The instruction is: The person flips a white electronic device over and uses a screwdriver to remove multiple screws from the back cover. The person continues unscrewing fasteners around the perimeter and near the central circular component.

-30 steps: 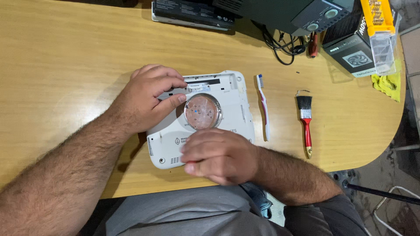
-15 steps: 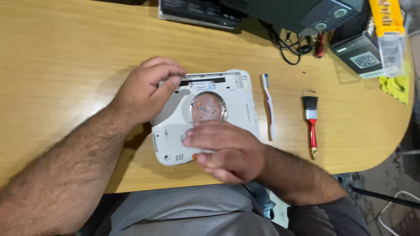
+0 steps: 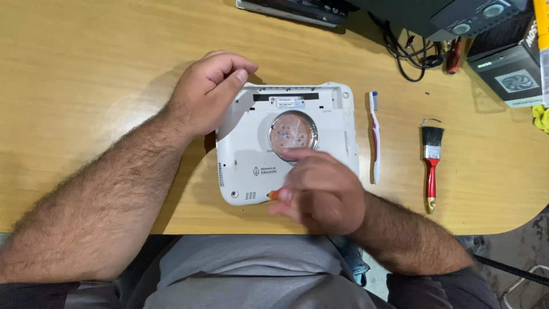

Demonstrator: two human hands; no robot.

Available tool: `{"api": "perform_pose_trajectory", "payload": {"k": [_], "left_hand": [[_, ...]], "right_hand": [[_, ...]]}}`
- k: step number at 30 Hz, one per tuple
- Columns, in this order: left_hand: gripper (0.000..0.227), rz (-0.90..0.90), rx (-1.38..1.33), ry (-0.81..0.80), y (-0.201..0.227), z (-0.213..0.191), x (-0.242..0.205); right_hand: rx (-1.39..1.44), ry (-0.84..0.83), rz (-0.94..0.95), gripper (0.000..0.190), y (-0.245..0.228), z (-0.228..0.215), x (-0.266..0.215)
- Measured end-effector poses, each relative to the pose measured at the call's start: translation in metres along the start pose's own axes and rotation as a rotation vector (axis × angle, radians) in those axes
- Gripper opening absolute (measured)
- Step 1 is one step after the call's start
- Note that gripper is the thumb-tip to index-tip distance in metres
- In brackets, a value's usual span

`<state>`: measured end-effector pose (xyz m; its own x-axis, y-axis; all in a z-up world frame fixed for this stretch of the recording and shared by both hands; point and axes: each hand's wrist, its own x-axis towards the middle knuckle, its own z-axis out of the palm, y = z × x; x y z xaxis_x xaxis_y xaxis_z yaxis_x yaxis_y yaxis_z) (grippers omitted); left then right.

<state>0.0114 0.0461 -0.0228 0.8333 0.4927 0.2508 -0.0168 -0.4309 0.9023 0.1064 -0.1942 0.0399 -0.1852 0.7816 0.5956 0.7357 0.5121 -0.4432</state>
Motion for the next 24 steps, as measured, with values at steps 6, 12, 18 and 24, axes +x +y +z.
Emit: {"api": "perform_pose_trajectory", "payload": {"k": [6,12,18,24], "left_hand": [[0.024,0.085,0.007,-0.014,-0.006,0.001,0.000],[0.019,0.142,-0.002,-0.017,-0.012,0.004,0.000],[0.014,0.176,0.028,-0.019,-0.009,0.003,0.000],[0.019,0.169,0.032,-0.038,-0.011,0.003,0.000]], "right_hand": [[0.248,-0.093,0.022,0.009,0.001,-0.004,0.001],[0.101,-0.100,-0.014,0.029,0.003,-0.004,0.001],[0.296,-0.126,0.103,0.019,-0.008,0.003,0.000],[0.073,-0.099,-0.001,0.029,-0.003,-0.007,0.002]]}}
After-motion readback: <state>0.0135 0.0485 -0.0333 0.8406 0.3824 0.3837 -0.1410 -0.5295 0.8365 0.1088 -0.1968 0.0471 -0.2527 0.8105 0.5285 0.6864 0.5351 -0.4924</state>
